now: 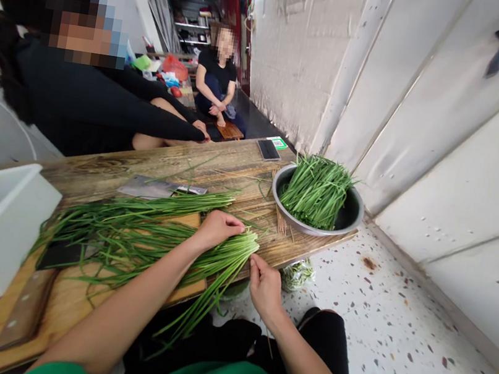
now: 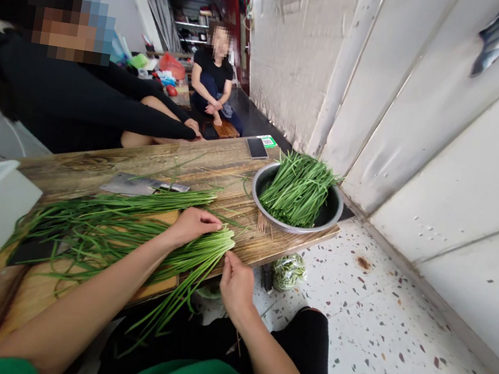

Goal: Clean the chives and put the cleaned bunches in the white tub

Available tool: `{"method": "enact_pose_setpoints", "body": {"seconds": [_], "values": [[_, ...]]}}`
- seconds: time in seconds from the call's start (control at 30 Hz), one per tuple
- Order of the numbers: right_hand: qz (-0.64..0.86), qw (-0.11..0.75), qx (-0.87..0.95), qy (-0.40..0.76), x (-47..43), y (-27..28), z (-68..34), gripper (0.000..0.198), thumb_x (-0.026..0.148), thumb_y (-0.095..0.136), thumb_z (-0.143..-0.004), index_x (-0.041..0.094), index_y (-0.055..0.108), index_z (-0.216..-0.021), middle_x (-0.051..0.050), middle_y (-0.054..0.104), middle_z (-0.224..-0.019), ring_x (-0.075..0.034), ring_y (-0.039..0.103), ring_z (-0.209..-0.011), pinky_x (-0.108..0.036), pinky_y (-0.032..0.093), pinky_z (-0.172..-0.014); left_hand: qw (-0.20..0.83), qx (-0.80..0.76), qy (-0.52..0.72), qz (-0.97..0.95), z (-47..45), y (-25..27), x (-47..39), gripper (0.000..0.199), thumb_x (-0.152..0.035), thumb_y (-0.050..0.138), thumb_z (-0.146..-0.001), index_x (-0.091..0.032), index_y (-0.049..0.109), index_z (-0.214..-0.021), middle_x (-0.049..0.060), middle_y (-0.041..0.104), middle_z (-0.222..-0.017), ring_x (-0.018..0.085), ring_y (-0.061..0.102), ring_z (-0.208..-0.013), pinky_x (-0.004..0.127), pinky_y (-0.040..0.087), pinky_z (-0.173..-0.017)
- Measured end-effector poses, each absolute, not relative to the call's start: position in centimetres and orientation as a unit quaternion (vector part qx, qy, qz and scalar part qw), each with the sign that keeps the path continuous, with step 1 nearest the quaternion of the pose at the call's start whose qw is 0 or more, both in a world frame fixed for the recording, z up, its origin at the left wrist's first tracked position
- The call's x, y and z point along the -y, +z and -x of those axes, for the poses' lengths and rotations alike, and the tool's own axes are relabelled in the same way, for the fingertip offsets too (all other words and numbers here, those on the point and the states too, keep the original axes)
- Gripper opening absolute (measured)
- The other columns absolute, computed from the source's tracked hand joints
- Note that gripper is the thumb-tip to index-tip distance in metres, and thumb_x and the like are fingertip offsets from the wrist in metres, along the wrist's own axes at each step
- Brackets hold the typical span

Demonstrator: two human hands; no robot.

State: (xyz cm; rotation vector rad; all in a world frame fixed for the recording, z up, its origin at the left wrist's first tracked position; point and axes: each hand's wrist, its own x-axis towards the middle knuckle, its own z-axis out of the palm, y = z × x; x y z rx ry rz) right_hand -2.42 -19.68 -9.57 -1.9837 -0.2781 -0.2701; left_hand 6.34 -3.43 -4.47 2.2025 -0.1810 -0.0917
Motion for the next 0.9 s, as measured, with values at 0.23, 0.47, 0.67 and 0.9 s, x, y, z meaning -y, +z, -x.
{"method": "enact_pose_setpoints", "body": {"seconds": [0.23, 0.47, 0.67, 0.9], "values": [[0.839, 0.520, 0.116, -0.106, 19.7, -9.5, 2.4, 0.031, 0.023, 0.034, -0.086, 0.018, 0.064, -0.090, -0.003, 0.066, -0.071, -0.016, 0.062, -0.062, -0.023, 0.046, -0.062, 0.439, 0.084, -0.032, -0.894, -6.4, -4.8, 3.3, 0.027, -0.037, 0.060, -0.065, -0.014, 0.069, -0.077, 0.004, 0.068, -0.073, 0.016, 0.061, -0.068, 0.023, 0.045, -0.063], [0.831, 0.532, 0.118, -0.113, 19.6, -9.7, 2.4, 0.030, 0.023, 0.034, -0.086, 0.019, 0.063, -0.093, -0.004, 0.067, -0.080, -0.017, 0.062, -0.068, -0.024, 0.046, -0.064, 0.411, 0.120, -0.030, -0.903, -5.9, -4.3, 3.2, 0.025, -0.033, 0.057, -0.069, -0.016, 0.070, -0.082, 0.004, 0.069, -0.083, 0.017, 0.062, -0.077, 0.025, 0.045, -0.073], [0.822, 0.547, 0.110, -0.118, 19.6, -9.8, 2.3, 0.030, 0.026, 0.035, -0.086, 0.019, 0.064, -0.085, -0.002, 0.064, -0.067, -0.016, 0.061, -0.063, -0.023, 0.047, -0.064, 0.398, 0.150, -0.043, -0.904, -5.6, -2.7, 3.0, 0.029, -0.034, 0.052, -0.072, -0.016, 0.069, -0.088, 0.004, 0.067, -0.091, 0.018, 0.061, -0.085, 0.026, 0.044, -0.079], [0.818, 0.555, 0.104, -0.112, 19.6, -9.7, 2.4, 0.030, 0.027, 0.035, -0.087, 0.019, 0.064, -0.089, -0.002, 0.065, -0.071, -0.015, 0.060, -0.062, -0.023, 0.046, -0.063, 0.384, 0.118, -0.034, -0.915, -6.2, -2.4, 2.8, 0.032, -0.042, 0.051, -0.073, -0.018, 0.070, -0.084, 0.002, 0.068, -0.086, 0.019, 0.061, -0.080, 0.026, 0.045, -0.072]]}}
